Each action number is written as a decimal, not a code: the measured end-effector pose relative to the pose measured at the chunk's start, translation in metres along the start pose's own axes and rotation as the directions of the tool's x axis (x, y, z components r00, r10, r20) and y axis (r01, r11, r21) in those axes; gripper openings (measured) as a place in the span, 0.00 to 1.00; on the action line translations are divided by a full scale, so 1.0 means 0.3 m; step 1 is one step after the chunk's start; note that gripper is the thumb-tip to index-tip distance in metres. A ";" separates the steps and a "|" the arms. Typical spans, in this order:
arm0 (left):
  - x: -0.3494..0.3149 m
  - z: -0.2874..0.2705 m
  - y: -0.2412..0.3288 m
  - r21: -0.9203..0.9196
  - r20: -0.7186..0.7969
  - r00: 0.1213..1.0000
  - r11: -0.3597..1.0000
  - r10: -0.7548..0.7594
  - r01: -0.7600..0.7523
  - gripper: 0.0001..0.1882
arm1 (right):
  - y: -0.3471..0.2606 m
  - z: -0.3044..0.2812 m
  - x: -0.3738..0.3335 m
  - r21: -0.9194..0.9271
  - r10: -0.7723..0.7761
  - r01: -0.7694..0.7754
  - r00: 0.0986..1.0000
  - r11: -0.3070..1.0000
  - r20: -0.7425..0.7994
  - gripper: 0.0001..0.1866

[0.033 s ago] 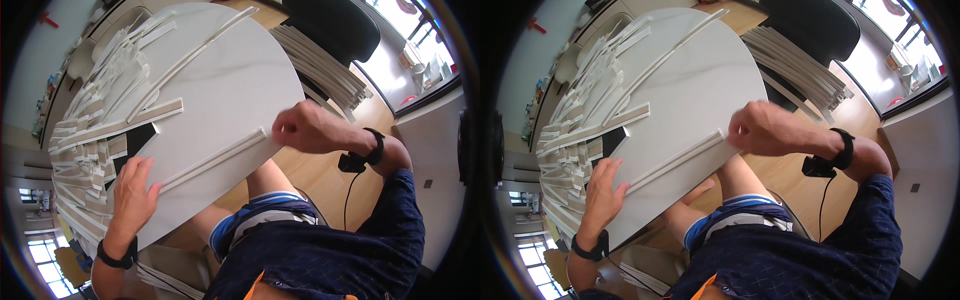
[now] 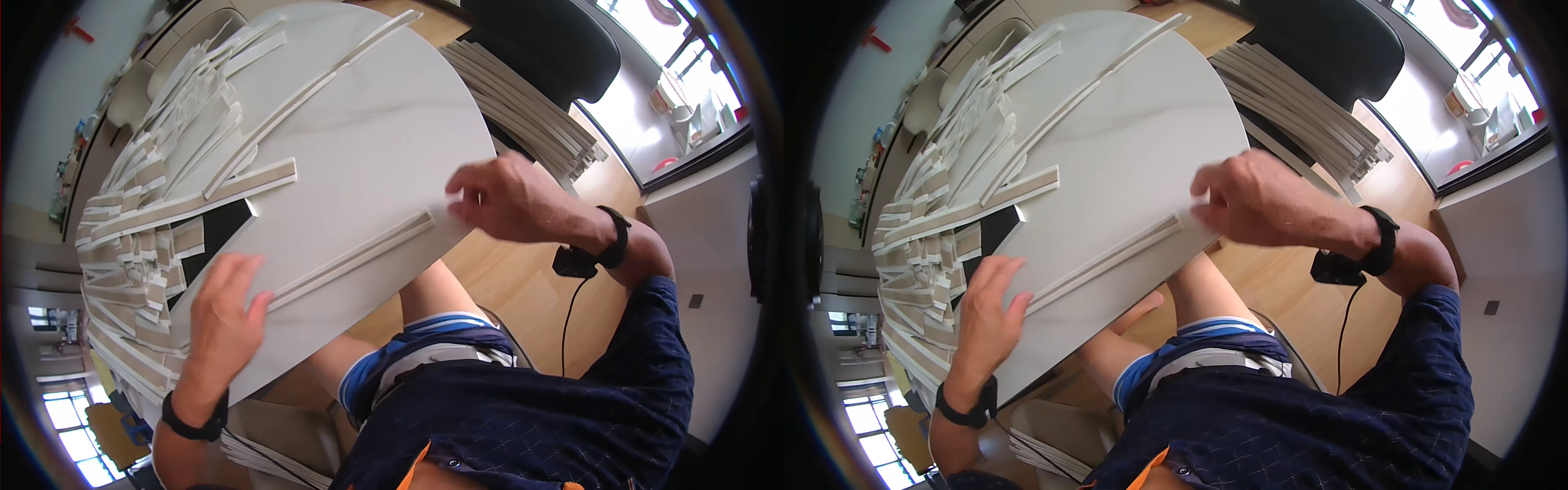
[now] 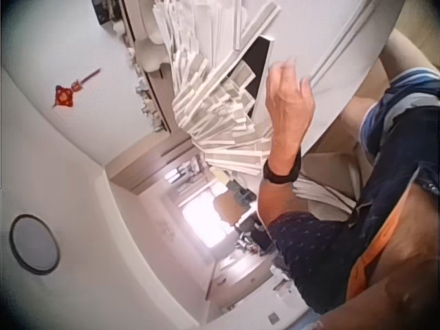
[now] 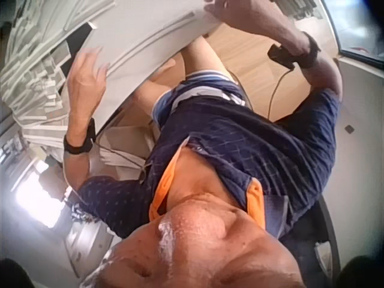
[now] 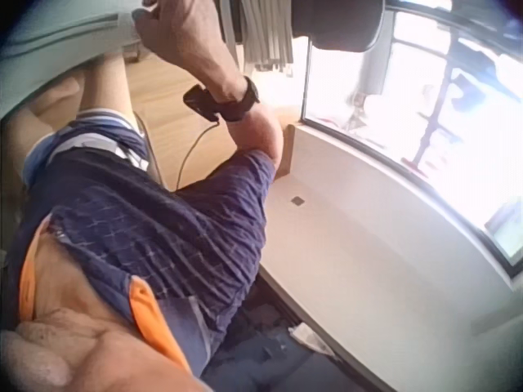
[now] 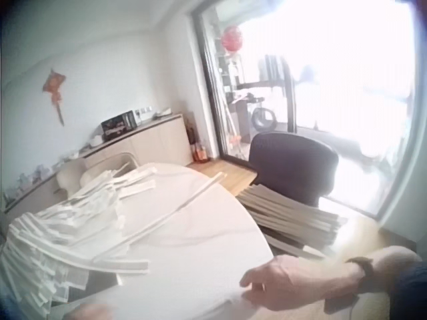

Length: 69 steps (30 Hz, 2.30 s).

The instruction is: The person folds and presses several white blind slats along a pre-creased line by hand on a white table.

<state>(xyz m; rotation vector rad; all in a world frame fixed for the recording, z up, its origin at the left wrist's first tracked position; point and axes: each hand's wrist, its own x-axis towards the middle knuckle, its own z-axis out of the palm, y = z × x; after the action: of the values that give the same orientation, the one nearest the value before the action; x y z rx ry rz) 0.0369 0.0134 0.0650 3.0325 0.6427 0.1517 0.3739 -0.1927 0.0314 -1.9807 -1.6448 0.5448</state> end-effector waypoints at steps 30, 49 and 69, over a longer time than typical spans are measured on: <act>0.167 0.239 0.399 -0.208 -0.073 0.975 0.953 0.209 -0.220 0.31 | 0.012 0.011 0.174 -0.367 -0.493 0.611 0.788 0.701 0.370 0.07; 0.162 0.248 0.407 -0.186 -0.076 0.982 0.965 0.174 -0.186 0.33 | 0.035 0.030 0.199 -0.158 -0.520 0.581 0.797 0.798 0.307 0.10; 0.163 0.251 0.420 -0.177 -0.109 0.981 0.968 0.159 -0.176 0.30 | 0.066 0.104 0.111 -0.419 -0.726 0.704 0.674 0.574 0.137 0.12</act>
<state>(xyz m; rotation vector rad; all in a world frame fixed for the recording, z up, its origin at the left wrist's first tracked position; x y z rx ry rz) 0.1398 -0.0832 0.0017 2.9078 0.3526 0.3421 0.3769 -0.1588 -0.0050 -1.3281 -2.4880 -0.2236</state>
